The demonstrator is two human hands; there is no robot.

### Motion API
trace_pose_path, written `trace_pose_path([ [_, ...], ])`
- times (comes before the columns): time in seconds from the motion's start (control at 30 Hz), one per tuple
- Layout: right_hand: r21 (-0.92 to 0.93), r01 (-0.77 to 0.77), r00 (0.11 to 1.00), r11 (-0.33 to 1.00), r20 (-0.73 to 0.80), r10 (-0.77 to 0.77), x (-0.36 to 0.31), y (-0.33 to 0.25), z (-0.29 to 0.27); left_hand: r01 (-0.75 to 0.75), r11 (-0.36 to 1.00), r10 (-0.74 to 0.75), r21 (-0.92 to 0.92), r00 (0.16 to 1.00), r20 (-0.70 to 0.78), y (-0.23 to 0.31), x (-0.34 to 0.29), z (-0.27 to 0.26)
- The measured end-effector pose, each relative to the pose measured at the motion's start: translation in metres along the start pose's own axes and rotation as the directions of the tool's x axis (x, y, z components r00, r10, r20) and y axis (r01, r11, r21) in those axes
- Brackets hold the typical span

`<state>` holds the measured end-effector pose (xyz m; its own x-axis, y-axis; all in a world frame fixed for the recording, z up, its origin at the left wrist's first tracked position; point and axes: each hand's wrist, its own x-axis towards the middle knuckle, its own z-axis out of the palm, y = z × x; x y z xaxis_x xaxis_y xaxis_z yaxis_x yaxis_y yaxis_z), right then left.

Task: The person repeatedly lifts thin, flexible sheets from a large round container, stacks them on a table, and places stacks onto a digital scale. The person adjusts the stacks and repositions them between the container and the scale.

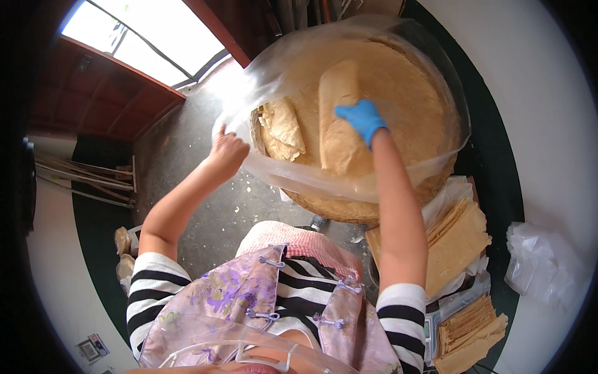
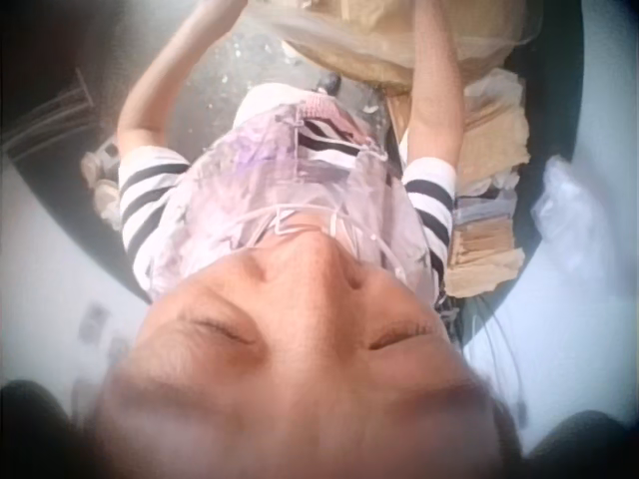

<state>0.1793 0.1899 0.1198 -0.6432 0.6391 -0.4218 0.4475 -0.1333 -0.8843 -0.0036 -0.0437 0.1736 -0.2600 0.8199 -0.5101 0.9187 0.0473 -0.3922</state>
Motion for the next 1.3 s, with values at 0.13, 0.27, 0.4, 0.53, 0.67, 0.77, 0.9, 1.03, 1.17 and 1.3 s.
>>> trace_pose_path([
  [0.13, -0.272, -0.030, 0.975, 0.962, 0.205, 0.088, 0.059, 0.020, 0.080, -0.048, 0.968, -0.085, -0.248, 0.863, -0.498, -0.001, -0.050, 0.005],
  [0.27, 0.088, -0.027, 0.901, 0.996, 0.434, -0.014, 0.091, 0.031, 0.146, -0.187, 0.915, -0.171, -0.357, 0.622, -0.764, 0.011, -0.066, -0.005],
  [0.4, -0.300, -0.001, 0.981, 0.954, 0.182, 0.059, 0.102, 0.040, 0.185, -0.363, 0.829, -0.218, -0.425, 0.490, -0.844, 0.019, -0.059, 0.004],
  [0.53, -0.441, 0.026, 0.994, 0.897, -0.087, -0.072, 0.090, 0.055, 0.198, -0.383, 0.684, -0.606, -0.621, 0.175, -0.776, 0.028, -0.018, 0.030],
  [0.67, -0.578, 0.266, 0.715, 0.771, -0.418, -0.560, 0.076, 0.080, 0.180, -0.495, 0.451, -0.786, -0.743, 0.175, -0.593, 0.035, 0.035, 0.056],
  [0.77, -0.422, 0.087, 0.911, 0.903, -0.334, -0.244, 0.073, 0.093, 0.175, -0.491, 0.464, -0.666, -0.738, 0.357, -0.656, 0.049, 0.071, 0.070],
  [0.9, 0.403, 0.316, 0.948, 0.859, -0.105, -0.300, 0.062, 0.090, 0.195, -0.509, 0.495, -0.392, -0.704, 0.592, -0.704, 0.056, 0.126, 0.093],
  [1.03, -0.124, 0.235, 0.971, 0.964, -0.013, -0.238, 0.031, 0.092, 0.141, -0.398, 0.553, -0.020, -0.732, 0.872, -0.489, 0.046, 0.186, 0.131],
  [1.17, -0.509, 0.289, 0.913, 0.811, -0.108, -0.393, -0.069, 0.108, 0.076, -0.118, 0.944, -0.012, -0.309, 0.921, -0.389, 0.062, 0.205, 0.175],
  [1.3, -0.339, 0.303, 0.795, 0.891, -0.426, -0.433, -0.196, 0.139, 0.021, -0.097, 0.915, -0.107, -0.392, 0.879, -0.465, 0.061, 0.222, 0.195],
])
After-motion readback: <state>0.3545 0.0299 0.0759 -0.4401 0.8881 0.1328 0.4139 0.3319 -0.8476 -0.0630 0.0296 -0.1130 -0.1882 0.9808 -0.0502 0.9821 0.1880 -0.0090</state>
